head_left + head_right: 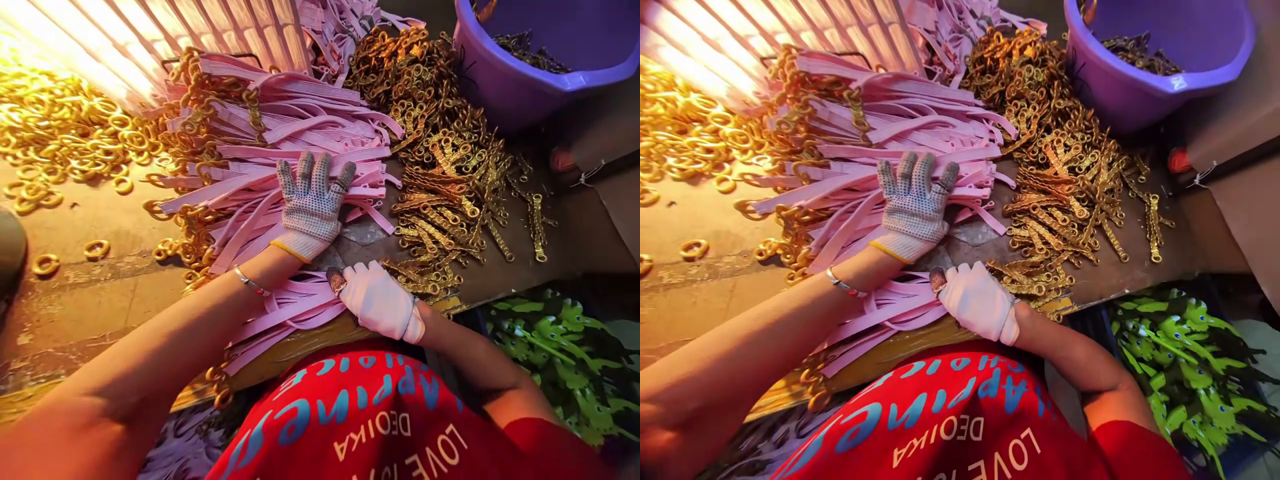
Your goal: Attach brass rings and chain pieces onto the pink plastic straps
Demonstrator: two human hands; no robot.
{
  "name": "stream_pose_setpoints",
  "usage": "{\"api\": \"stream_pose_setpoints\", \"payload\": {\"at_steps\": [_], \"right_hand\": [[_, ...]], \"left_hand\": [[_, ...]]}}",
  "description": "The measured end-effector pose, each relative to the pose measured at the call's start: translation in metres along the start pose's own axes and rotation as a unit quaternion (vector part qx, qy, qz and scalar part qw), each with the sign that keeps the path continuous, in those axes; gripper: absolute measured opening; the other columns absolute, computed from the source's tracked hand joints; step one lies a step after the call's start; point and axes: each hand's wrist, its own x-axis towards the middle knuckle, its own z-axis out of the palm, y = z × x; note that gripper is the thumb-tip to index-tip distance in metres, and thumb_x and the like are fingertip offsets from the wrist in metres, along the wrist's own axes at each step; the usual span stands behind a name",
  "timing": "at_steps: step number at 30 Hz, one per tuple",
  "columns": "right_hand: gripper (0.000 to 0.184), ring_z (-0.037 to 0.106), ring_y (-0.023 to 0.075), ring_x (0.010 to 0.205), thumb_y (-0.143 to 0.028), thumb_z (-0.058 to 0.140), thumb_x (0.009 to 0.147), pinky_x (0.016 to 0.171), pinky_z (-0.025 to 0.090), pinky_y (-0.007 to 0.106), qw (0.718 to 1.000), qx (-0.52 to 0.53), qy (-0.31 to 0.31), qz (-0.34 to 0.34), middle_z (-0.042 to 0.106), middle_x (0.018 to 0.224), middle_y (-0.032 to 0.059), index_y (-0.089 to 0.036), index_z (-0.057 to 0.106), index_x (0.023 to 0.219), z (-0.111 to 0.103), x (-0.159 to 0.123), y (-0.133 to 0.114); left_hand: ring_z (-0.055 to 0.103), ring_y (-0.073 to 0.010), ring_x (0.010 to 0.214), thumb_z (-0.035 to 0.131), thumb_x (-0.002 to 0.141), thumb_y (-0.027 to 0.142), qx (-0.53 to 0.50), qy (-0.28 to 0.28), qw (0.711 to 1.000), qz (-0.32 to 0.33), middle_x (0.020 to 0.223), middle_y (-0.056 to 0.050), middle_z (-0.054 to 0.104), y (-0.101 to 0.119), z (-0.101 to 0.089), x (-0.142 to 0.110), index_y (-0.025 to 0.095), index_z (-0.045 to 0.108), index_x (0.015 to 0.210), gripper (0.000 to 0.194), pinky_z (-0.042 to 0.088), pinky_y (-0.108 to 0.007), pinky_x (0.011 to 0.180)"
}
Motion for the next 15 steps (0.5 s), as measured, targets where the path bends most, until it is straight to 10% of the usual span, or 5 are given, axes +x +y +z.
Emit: {"api": "stream_pose_setpoints", "payload": {"at_steps": [6, 10, 15], "right_hand": [[0.039, 0.060, 0.0287, 0.094, -0.025, 0.062, 0.087, 0.086, 0.047, 0.045, 0.997, 0.077, -0.022, -0.003, 0.068, 0.108, 0.0146, -0.011, 0.063, 0.123, -0.003, -0.004, 0.000], [0.037, 0.053, 0.0304, 0.130, -0.028, 0.060, 0.086, 0.117, 0.035, 0.051, 0.983, 0.164, 0.085, -0.024, 0.066, 0.132, 0.0135, -0.017, 0.066, 0.121, -0.016, -0.024, 0.030], [0.050, 0.044, 0.0373, 0.142, -0.025, 0.054, 0.086, 0.116, 0.034, 0.058, 0.957, 0.038, 0.199, 0.209, 0.058, 0.143, 0.0213, -0.019, 0.059, 0.135, 0.009, -0.041, 0.118]], "left_hand": [[0.012, -0.0458, 0.156, 0.068, 0.083, 0.022, 0.042, -0.032, 0.994, 0.094, 0.169, -0.021, 0.024, 0.005, -0.021, -0.033, 0.016, 0.032, 0.161, 0.087, 0.002, -0.071, 0.123], [0.047, -0.0358, 0.140, 0.058, 0.092, 0.028, -0.025, -0.106, 0.977, 0.181, 0.145, -0.017, 0.058, -0.001, -0.042, -0.091, 0.017, 0.057, 0.142, 0.051, 0.024, -0.059, 0.123], [0.060, -0.0375, 0.118, 0.065, 0.083, 0.042, -0.009, -0.236, 0.967, 0.093, 0.129, -0.020, 0.064, -0.005, -0.047, -0.151, 0.013, 0.049, 0.150, 0.075, 0.043, -0.060, 0.108]]}}
